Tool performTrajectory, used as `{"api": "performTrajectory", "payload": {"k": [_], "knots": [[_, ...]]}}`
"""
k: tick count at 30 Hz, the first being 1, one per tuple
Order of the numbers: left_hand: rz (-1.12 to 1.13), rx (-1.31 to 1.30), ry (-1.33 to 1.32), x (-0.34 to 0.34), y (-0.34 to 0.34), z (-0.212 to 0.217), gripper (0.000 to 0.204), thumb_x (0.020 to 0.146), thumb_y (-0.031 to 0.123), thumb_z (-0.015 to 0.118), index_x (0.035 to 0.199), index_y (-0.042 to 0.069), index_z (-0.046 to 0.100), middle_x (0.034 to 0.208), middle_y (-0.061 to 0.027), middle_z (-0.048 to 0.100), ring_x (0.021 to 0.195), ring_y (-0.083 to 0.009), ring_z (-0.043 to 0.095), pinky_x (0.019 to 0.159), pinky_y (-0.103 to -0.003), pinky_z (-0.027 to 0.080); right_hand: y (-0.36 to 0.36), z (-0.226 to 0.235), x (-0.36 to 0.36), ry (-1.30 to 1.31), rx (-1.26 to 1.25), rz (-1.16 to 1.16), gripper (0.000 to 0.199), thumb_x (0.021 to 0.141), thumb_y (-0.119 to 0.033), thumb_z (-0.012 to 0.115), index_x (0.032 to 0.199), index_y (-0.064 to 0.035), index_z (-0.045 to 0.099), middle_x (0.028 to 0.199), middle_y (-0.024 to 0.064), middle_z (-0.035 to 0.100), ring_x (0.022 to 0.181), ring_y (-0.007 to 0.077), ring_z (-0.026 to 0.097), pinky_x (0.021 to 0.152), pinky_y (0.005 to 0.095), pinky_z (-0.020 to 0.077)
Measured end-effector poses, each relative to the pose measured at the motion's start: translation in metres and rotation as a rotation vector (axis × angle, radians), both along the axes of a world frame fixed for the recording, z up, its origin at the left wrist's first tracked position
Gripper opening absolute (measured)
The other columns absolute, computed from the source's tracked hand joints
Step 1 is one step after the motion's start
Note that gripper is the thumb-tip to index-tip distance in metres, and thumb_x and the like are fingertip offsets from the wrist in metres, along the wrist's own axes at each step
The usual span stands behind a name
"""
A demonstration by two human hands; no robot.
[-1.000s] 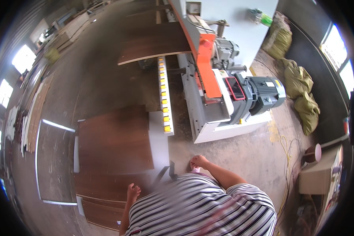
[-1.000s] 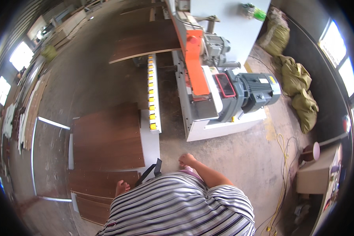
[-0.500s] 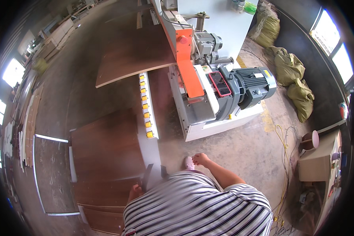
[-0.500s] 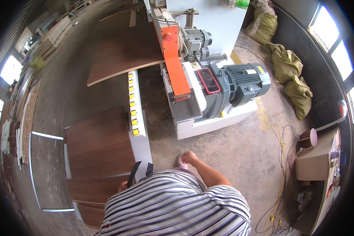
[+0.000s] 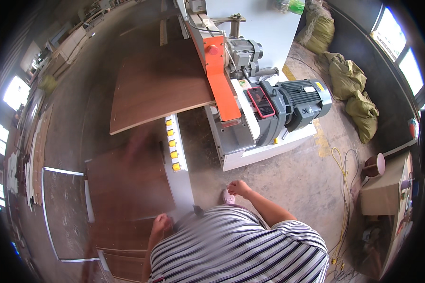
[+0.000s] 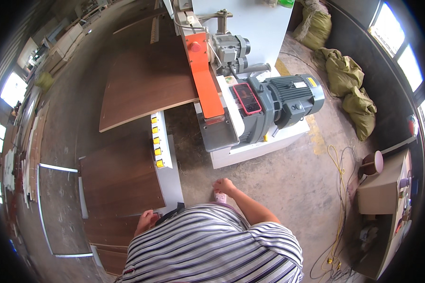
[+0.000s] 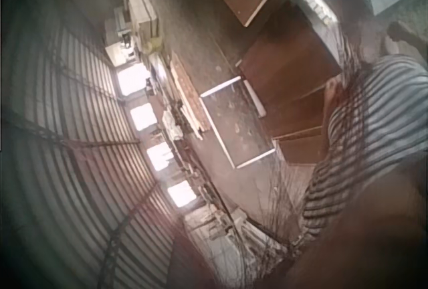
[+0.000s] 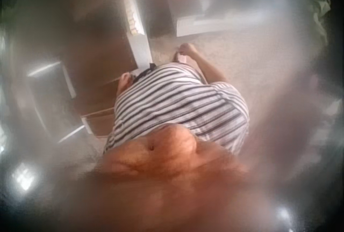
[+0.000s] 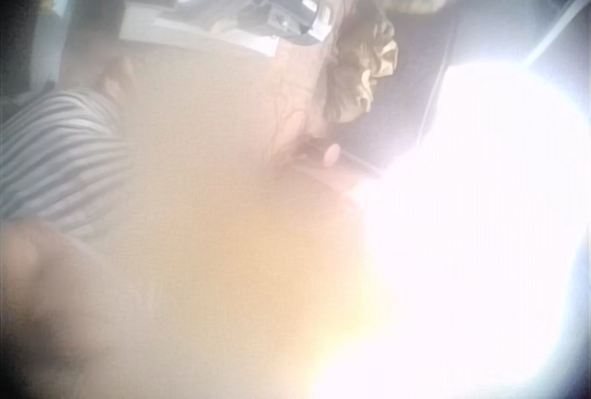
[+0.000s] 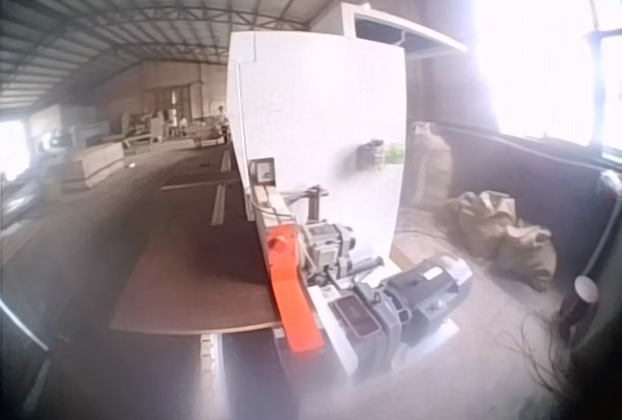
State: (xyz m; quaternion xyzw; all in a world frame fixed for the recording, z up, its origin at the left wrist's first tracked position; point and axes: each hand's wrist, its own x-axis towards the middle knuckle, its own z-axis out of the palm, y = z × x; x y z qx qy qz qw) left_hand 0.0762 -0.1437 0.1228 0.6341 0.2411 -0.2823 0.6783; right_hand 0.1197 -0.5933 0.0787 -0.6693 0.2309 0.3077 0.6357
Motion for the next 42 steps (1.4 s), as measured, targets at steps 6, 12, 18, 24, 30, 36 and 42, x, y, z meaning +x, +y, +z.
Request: {"api": "performTrajectory", "payload": {"k": [6, 12, 18, 24, 30, 36, 42], "knots": [[0.222, 0.003, 0.01, 0.057, -0.015, 0.041, 0.032, 0.09, 0.025, 0.05, 0.116, 0.008, 0.044, 0.106, -0.0134, 0.057, 0.093, -0.0228, 0.058, 0.077, -0.034, 0.046, -0.023, 0.035, 0.013, -0.121, 0.075, -0.171, 0.022, 0.084, -0.025, 0.058, 0.086, -0.0033, 0.063, 0.075, 0.005, 0.063, 0.066, 0.0115, 0.06, 0.059, 0.0234, 0.0484], [0.388, -0.295, -0.199, 0.11, -0.012, 0.051, 0.048, 0.087, 0.038, 0.054, 0.119, 0.005, 0.043, 0.114, -0.0095, 0.052, 0.105, -0.0211, 0.05, 0.089, -0.035, 0.041, -0.063, 0.091, 0.042, -0.347, 0.311, -0.57, 0.019, 0.087, -0.024, 0.057, 0.087, -0.0049, 0.06, 0.076, 0.003, 0.061, 0.067, 0.0101, 0.058, 0.062, 0.0227, 0.0477], [0.554, -0.478, -0.233, 0.16, -0.05, 0.11, 0.073, 0.082, 0.042, 0.059, 0.132, 0.001, 0.026, 0.12, -0.0106, 0.047, 0.115, -0.0214, 0.043, 0.098, -0.035, 0.036, -0.104, 0.134, 0.071, -0.559, 0.146, -0.798, 0.02, 0.089, -0.024, 0.054, 0.087, -0.0052, 0.058, 0.074, 0.0013, 0.059, 0.066, 0.0086, 0.056, 0.062, 0.0213, 0.0465], [0.6, -0.61, -0.281, 0.17, -0.071, 0.132, 0.06, 0.08, 0.04, 0.062, 0.124, 0.005, 0.042, 0.125, -0.0067, 0.045, 0.119, -0.0205, 0.04, 0.101, -0.037, 0.033, -0.113, 0.164, 0.089, -0.566, -0.23, -0.518, 0.034, 0.082, -0.034, 0.064, 0.078, -0.0009, 0.059, 0.066, 0.0009, 0.056, 0.061, 0.0075, 0.049, 0.055, 0.0226, 0.0406], [0.671, -0.633, -0.309, 0.14, -0.067, 0.124, 0.038, 0.087, 0.029, 0.056, 0.115, 0.004, 0.05, 0.119, -0.0071, 0.053, 0.114, -0.0204, 0.046, 0.099, -0.036, 0.037, -0.107, 0.188, 0.074, -0.372, -0.32, -0.304, 0.042, 0.078, -0.04, 0.066, 0.071, 0.0009, 0.058, 0.062, 0.0024, 0.054, 0.053, 0.0095, 0.047, 0.047, 0.0246, 0.0386], [0.707, -0.606, -0.256, 0.087, -0.067, 0.137, 0.032, 0.088, 0.023, 0.054, 0.113, 0.002, 0.051, 0.114, -0.0083, 0.056, 0.108, -0.0205, 0.051, 0.095, -0.035, 0.041, -0.121, 0.21, 0.025, -0.203, -0.072, -0.179, 0.033, 0.087, -0.031, 0.056, 0.091, 0.0008, 0.064, 0.072, 0.0058, 0.058, 0.064, 0.013, 0.057, 0.062, 0.0278, 0.0508], [0.803, -0.577, -0.172, 0.03, -0.055, 0.138, 0.033, 0.09, 0.022, 0.051, 0.116, 0.002, 0.048, 0.11, -0.0077, 0.056, 0.103, -0.0212, 0.053, 0.091, -0.034, 0.042, -0.095, 0.19, 0.035, -0.312, 0.079, -0.344, 0.04, 0.091, -0.03, 0.049, 0.112, 0.0049, 0.052, 0.101, 0.0081, 0.058, 0.094, 0.0149, 0.053, 0.083, 0.0265, 0.042]]}}
